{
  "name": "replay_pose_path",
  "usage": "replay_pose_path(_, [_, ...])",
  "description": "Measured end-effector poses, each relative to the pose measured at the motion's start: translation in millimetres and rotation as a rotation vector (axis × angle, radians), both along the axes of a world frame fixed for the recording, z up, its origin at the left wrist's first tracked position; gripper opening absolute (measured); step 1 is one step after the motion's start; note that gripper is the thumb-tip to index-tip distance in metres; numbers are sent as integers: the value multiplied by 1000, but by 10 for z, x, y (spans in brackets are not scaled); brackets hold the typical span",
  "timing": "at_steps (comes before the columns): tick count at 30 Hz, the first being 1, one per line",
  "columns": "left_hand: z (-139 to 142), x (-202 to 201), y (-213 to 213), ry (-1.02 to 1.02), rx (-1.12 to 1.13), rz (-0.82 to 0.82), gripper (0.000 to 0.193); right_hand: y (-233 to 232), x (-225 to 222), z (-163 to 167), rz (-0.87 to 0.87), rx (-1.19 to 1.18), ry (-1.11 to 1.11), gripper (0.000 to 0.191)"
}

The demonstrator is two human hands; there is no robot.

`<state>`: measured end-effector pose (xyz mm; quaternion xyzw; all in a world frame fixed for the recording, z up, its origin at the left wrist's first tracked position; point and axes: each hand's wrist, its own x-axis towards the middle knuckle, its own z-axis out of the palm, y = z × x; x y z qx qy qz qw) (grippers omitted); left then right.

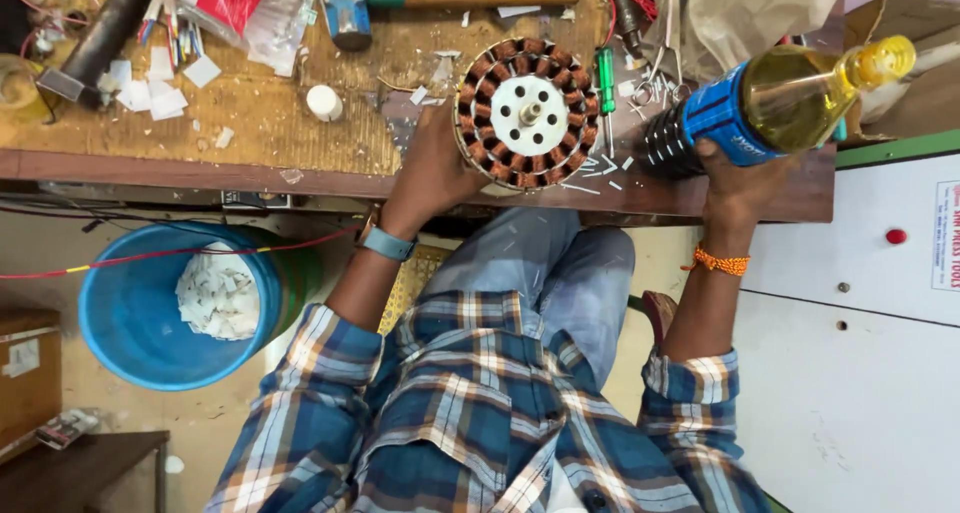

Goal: The person pours a dark liquid from a plastic bottle onto a motor stator held in the left hand, rotating it to coat the copper windings. The person repeats this process on multiple stators, placing each treated unit on the workbench.

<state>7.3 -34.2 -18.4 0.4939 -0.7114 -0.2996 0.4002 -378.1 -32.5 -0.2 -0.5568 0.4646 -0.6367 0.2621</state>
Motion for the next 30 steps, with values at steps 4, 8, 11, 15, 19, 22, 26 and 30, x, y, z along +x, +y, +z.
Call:
replay_pose_path(4, [109, 39, 3, -36, -21, -12, 82, 147, 128, 515, 73, 61, 317, 107])
replay_pose_path(8, [134, 94, -38, -16, -33, -37, 84, 365, 385, 1340, -9, 44, 954, 104])
replay_pose_path(11, [127, 139, -42, -6, -5, -61, 80, 388, 706, 1762, 1, -78, 1241, 97])
replay_pose_path(15, [133, 173, -38, 21, -23, -65, 75, 362, 1016, 2033, 18, -111, 1493, 101])
replay_pose_path(19, [167, 198, -44, 6, -42, -87, 71, 331, 1193, 2137, 65, -128, 1640, 101])
replay_pose_path(22, [189, 207, -61, 10, -44, -93, 75, 351, 1285, 2238, 92, -89, 1752, 92])
replay_pose_path(26, [183, 222, -67, 33, -71, -110, 74, 363, 1382, 2324, 116, -33, 1841, 89])
replay_pose_path(30, [162, 212, -67, 20, -57, -109, 76, 360, 1457, 2342, 137, -54, 1885, 89])
